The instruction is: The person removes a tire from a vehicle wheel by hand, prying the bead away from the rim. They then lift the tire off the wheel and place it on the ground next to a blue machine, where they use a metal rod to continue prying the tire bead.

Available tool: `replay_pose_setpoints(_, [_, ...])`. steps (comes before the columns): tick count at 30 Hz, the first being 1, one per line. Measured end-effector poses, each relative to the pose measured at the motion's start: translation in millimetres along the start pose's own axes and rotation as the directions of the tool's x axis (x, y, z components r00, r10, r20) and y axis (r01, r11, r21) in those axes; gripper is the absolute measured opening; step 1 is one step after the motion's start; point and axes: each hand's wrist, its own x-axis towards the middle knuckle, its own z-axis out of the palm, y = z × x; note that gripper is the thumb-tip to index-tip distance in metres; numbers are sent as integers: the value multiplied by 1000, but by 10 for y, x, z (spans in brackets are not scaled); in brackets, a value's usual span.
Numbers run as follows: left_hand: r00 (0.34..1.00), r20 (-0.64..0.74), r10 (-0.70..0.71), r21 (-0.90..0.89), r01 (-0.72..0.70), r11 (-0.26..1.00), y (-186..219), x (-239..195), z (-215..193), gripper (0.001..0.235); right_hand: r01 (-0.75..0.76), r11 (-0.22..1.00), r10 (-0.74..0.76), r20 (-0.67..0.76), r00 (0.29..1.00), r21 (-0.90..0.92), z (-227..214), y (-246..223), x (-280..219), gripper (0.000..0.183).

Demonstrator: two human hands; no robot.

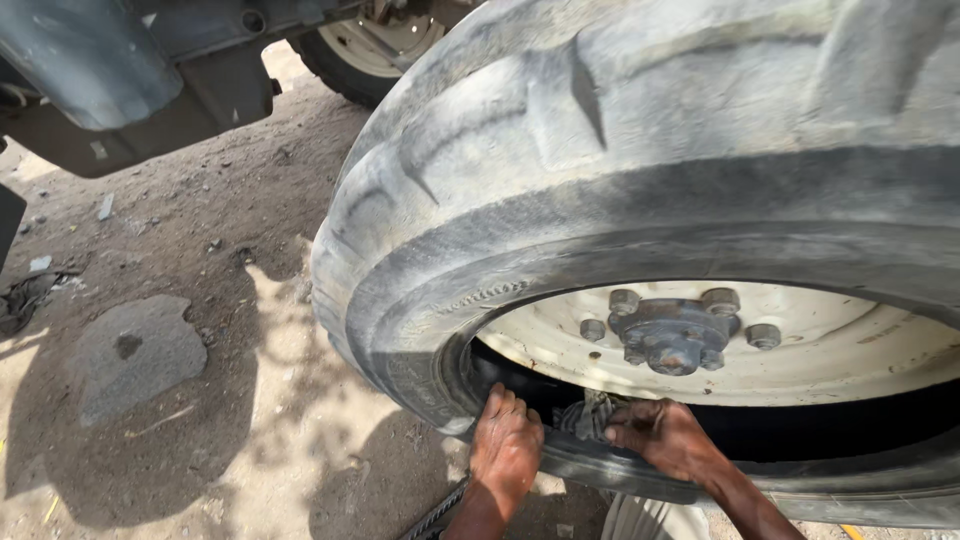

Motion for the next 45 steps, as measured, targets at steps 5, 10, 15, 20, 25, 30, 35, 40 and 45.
replay_pose_setpoints(5, [986,-159,50,-135,-72,988,-96,-11,-135,16,473,675,-443,-201,874,566,-350,463,-1050,26])
replay_pose_setpoints(10, [989,97,108,191,-125,974,42,84,-469,17,498,665,-327,-383,864,557,-569,1994,-1828,29])
replay_pose_setpoints(15, [988,110,106,147,-122,982,209,131,-713,35,124,557,391,-391,833,821,67,3693,-2305,19])
replay_pose_setpoints(20, [993,84,81,239,-99,966,331,236,-824,41,218,462,774,-511,374,860,691,4701,-2507,26])
replay_pose_setpoints(25, [979,205,-3,294,-59,954,327,209,-766,41,-353,719,677,-489,550,599,1057,4701,-2317,70])
replay_pose_setpoints(30, [981,188,-45,221,2,975,392,426,-803,42,-741,660,738,-294,607,124,1141,4318,-1583,90])
replay_pose_setpoints(35, [970,227,-89,134,59,989,278,374,-644,48,-802,596,787,-174,592,-32,1303,4188,-1435,86])
replay_pose_setpoints(40, [997,-71,-6,-39,3,999,295,248,-541,36,-757,638,757,-294,583,143,1132,3904,-1181,75])
replay_pose_setpoints(45, [954,-278,-110,-403,-11,915,327,130,-1332,11,-357,810,586,-644,491,465,899,3487,-1260,65])
